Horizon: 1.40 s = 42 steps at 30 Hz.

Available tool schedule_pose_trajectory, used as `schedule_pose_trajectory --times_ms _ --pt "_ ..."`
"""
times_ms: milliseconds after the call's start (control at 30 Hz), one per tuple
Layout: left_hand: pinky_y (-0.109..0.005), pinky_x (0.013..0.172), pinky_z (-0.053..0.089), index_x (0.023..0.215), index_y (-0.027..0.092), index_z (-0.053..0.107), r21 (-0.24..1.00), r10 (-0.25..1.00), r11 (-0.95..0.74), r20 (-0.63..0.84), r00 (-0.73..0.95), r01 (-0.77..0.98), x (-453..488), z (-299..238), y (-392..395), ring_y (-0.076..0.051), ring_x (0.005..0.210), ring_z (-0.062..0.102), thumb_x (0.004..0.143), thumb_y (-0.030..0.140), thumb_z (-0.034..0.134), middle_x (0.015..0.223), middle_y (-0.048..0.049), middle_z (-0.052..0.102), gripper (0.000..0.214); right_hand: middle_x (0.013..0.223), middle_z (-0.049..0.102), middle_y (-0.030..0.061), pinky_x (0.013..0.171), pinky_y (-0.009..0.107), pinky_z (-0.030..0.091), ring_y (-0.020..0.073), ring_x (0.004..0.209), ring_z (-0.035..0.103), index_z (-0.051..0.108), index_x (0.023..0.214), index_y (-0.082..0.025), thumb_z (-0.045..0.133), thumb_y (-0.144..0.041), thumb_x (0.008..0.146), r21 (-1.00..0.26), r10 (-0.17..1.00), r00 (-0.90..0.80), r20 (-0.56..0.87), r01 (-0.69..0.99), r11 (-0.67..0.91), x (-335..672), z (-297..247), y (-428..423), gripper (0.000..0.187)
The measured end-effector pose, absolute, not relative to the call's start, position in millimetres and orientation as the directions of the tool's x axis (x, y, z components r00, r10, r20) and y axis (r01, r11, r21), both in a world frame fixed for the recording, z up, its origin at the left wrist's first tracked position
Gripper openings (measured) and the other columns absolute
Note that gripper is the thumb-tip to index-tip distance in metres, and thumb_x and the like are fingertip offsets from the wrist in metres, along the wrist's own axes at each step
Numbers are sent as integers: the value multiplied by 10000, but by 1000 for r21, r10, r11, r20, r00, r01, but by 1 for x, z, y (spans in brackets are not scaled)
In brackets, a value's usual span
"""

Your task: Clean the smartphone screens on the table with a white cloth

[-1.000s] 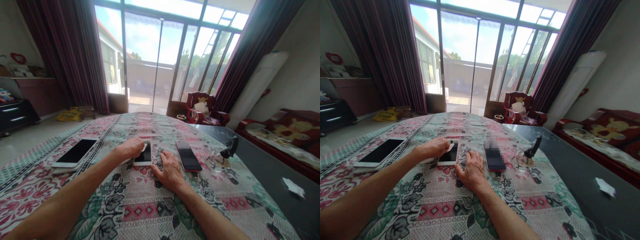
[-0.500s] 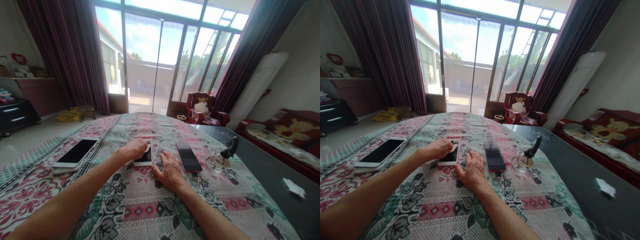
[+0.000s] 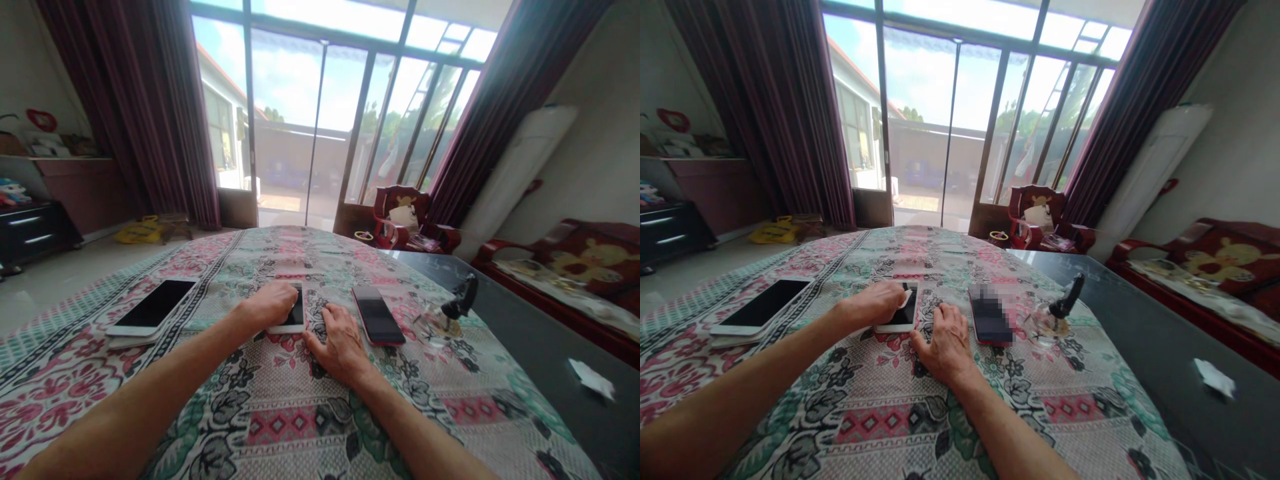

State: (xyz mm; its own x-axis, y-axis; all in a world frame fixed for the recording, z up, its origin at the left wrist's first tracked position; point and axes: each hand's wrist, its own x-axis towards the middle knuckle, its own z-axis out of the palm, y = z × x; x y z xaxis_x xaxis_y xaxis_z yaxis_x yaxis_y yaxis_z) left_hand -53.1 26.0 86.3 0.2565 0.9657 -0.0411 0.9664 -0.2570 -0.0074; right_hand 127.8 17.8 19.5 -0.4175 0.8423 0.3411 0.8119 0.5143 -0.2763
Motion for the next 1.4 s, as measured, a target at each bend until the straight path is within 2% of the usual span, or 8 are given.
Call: schedule_pose_trajectory --times_ms 100,300,467,800,967,1200,1400 --pt "-288 755 504 816 104 707 -63 943 -327 -86 321 943 -48 91 20 -191 774 646 819 128 518 838 -153 709 190 1322 527 150 1043 414 332 298 1232 444 591 1207 -136 540 -504 852 -279 847 -416 331 814 509 128 20 18 514" --pt "-296 661 481 747 94 708 -37 934 -356 -27 355 934 -57 83 33 -199 667 629 784 89 488 721 -162 696 224 1326 526 152 1052 412 328 298 1238 443 589 1212 -129 539 -502 856 -279 845 -416 335 813 511 127 20 17 518" --pt "-289 675 467 785 113 707 -71 954 -291 47 295 954 -66 74 46 -215 741 654 814 87 460 776 -168 700 251 1336 523 153 1055 430 324 307 1247 438 590 1212 -138 537 -505 857 -281 854 -408 324 820 499 127 21 16 513" --pt "-270 719 472 841 127 690 -62 969 -207 125 213 976 -81 67 56 -202 803 661 885 139 421 874 -142 710 272 1318 530 152 1039 412 340 295 1227 452 591 1202 -126 543 -492 856 -278 842 -418 341 811 515 127 20 17 507" --pt "-268 759 482 858 125 688 -45 975 -178 127 182 983 -83 67 58 -203 848 662 873 123 443 916 -145 705 246 1326 529 145 1046 418 338 301 1230 448 592 1207 -130 553 -491 848 -282 852 -407 330 819 500 126 20 17 510" --pt "-286 751 502 931 113 676 -80 982 -154 101 162 985 -76 64 55 -218 848 670 833 85 463 949 -164 694 236 1314 534 146 1039 405 342 294 1219 457 592 1204 -132 550 -489 851 -280 841 -416 345 810 516 127 20 17 505" --pt "-267 763 501 1000 103 655 -86 980 -161 105 169 983 -73 64 53 -211 886 669 835 63 428 985 -172 683 283 1327 522 152 1043 416 332 292 1229 442 576 1222 -120 550 -496 849 -282 840 -419 345 807 519 128 19 18 530"
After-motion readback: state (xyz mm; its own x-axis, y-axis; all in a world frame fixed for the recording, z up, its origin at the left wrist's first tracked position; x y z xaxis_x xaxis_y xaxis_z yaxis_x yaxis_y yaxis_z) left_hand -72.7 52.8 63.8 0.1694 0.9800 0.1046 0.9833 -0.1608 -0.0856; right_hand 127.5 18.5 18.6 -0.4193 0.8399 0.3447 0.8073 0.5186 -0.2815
